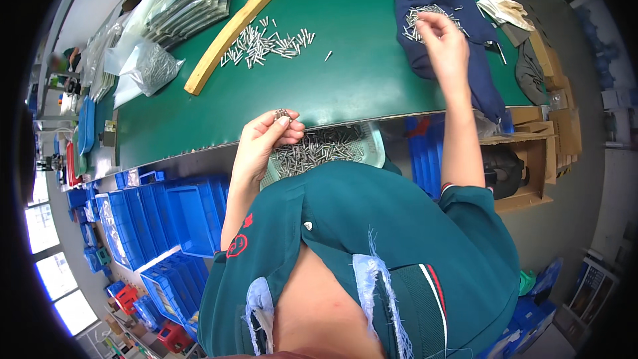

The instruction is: The person assembles small metal pins and metal caps by hand, placing the finished components into a plastic tray.

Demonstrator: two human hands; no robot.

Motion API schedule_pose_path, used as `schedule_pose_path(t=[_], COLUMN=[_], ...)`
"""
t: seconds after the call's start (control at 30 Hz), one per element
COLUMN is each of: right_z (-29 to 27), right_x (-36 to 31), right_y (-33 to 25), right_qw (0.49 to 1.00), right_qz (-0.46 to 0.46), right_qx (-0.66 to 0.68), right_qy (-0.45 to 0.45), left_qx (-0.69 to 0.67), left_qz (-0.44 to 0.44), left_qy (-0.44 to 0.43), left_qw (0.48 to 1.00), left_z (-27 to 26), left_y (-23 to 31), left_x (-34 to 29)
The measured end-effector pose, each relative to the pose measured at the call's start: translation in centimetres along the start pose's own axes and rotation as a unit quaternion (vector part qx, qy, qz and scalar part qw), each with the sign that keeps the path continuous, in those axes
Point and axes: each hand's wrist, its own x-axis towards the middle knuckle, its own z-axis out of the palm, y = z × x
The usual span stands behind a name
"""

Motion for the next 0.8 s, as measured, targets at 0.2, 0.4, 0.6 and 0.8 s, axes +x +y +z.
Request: schedule_pose_path(t=[0.2,0.4,0.6,0.8], right_z=[0.7,7.3,9.0,9.0], right_x=[-0.8,-8.0,-9.1,-9.2], right_y=[-3.3,-8.1,-9.3,-9.7], right_qw=[0.987,0.866,0.867,0.882], right_qz=[0.016,0.107,0.086,0.060], right_qx=[0.130,0.305,0.263,0.224], right_qy=[-0.089,-0.382,-0.414,-0.410], left_qx=[0.016,0.033,0.061,0.093], left_qz=[-0.009,-0.002,0.006,0.004], left_qy=[0.006,-0.001,0.015,0.005], left_qw=[1.000,0.999,0.998,0.996], left_z=[0.5,0.6,0.6,0.5], left_y=[0.5,0.9,1.0,1.2], left_x=[0.1,0.0,-0.5,-0.5])
